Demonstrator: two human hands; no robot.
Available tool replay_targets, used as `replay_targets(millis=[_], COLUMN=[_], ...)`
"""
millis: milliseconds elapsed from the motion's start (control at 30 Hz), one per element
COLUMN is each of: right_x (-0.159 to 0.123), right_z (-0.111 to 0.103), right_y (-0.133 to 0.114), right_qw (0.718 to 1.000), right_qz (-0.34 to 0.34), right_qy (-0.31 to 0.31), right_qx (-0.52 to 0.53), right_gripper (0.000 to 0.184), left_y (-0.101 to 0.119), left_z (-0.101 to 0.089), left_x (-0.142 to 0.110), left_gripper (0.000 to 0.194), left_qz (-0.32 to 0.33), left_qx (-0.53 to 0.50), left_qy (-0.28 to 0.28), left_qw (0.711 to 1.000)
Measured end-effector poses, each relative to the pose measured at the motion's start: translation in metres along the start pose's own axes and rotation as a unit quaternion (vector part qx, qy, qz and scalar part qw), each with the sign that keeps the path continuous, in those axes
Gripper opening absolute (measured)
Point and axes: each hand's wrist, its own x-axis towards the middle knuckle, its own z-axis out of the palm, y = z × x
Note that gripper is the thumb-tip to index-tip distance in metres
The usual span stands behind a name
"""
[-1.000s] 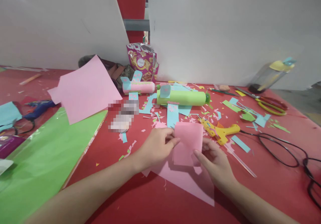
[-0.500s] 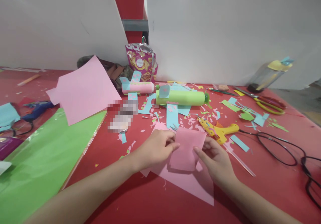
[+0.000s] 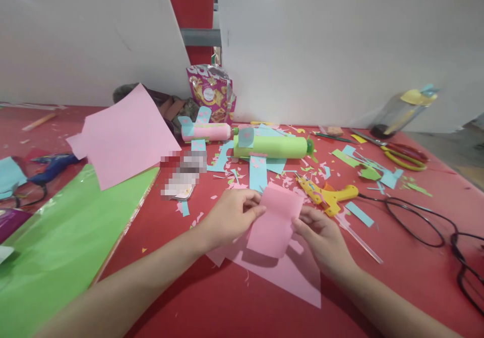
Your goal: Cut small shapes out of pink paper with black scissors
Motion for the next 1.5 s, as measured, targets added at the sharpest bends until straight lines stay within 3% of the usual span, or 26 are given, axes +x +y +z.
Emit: replay_targets(millis=[167,1500], right_x=[0.001,-0.001], right_z=[0.001,0.002], right_y=[-0.003,-0.009], right_qw=[1.0,0.994], right_qz=[0.01,-0.023], right_qy=[-0.02,0.063], right_qx=[0.008,-0.083], right_gripper=[0.016,0.011], left_y=[0.001,0.003], left_z=[-0.002,-0.003], left_x=[0.0,0.0], left_gripper=[0.011,0.021], left_qz=[-0.002,-0.032], left_qx=[-0.012,0.023], left_qy=[0.021,0.001], left_qw=[1.0,0.999])
